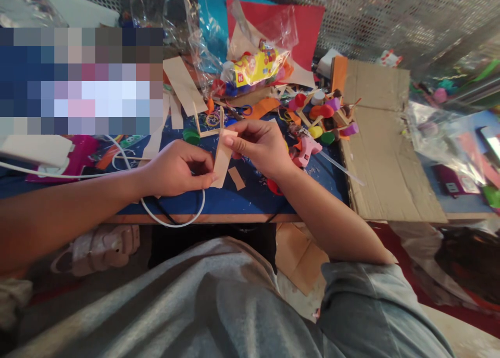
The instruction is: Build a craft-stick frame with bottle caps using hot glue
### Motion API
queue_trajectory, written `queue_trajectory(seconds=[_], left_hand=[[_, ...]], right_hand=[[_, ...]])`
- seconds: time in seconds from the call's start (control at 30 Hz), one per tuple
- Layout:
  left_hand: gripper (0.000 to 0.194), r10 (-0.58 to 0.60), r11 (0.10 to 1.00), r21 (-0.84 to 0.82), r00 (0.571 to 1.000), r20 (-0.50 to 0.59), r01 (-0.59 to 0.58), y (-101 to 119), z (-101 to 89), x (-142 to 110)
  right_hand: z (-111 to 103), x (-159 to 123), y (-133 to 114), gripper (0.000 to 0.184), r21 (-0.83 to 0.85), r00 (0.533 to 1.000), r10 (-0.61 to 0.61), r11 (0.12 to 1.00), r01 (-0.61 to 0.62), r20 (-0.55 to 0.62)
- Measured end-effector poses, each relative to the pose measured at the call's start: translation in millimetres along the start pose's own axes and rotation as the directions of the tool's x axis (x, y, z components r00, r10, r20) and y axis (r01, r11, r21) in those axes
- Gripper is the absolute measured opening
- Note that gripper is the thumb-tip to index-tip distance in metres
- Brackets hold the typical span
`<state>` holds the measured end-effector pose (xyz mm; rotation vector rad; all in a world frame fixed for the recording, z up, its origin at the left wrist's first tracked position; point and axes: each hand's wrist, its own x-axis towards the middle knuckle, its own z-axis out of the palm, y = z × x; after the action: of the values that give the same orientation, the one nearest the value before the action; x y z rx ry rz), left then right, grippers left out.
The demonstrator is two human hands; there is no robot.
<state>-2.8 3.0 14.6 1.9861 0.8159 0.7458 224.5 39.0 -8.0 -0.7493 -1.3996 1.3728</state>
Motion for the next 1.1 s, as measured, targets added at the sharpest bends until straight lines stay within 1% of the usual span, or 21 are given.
queue_trajectory(seconds=[0.07, 0.13, 0.3, 0.5, 0.63, 0.73, 0.83, 0.93, 1.1], left_hand=[[0.02, 0.019, 1.0, 0.007, 1.0, 0.003, -0.019, -2, 0.8, -1], [0.021, 0.016, 1.0, 0.004, 1.0, 0.003, -0.016, -2, 0.9, -1], [0.022, -0.013, 1.0, -0.014, 1.0, 0.021, 0.013, 1, -0.5, -1], [0.02, -0.026, 1.0, -0.014, 0.999, 0.04, 0.027, 1, -0.6, 0], [0.02, -0.023, 0.999, -0.029, 0.999, 0.033, 0.024, -1, 1.4, -2], [0.024, -0.05, 0.995, -0.083, 0.999, -0.006, 0.05, 0, 3.2, -3], [0.025, -0.075, 0.987, -0.147, 0.992, -0.098, 0.06, 1, 4.4, -3], [0.025, -0.059, 0.988, -0.15, 0.982, -0.18, 0.031, 0, 5.5, -2], [0.027, -0.022, 0.993, -0.118, 0.973, -0.231, -0.005, -2, 6.3, -2]], right_hand=[[1, 1, 0, 0.042, 0.024, 0.998, 0.046, 0.999, -0.047, 0.049], [3, 0, -2, 0.04, 0.016, 0.996, 0.062, 0.998, -0.064, 0.071], [6, -1, -8, 0.04, -0.044, 0.998, 0.03, 0.999, -0.028, 0.062], [3, -2, -8, 0.036, -0.074, 0.999, -0.019, 0.997, 0.023, 0.05], [3, -2, -8, 0.04, -0.085, 0.998, -0.031, 0.996, 0.034, 0.047], [5, -3, -10, 0.041, -0.105, 0.998, -0.038, 0.994, 0.042, 0.043], [7, -4, -12, 0.04, -0.109, 0.996, -0.052, 0.992, 0.059, 0.067], [9, -5, -13, 0.04, -0.108, 0.993, -0.062, 0.991, 0.073, 0.097], [10, -8, -15, 0.045, -0.149, 0.992, -0.027, 0.988, 0.046, 0.125]])
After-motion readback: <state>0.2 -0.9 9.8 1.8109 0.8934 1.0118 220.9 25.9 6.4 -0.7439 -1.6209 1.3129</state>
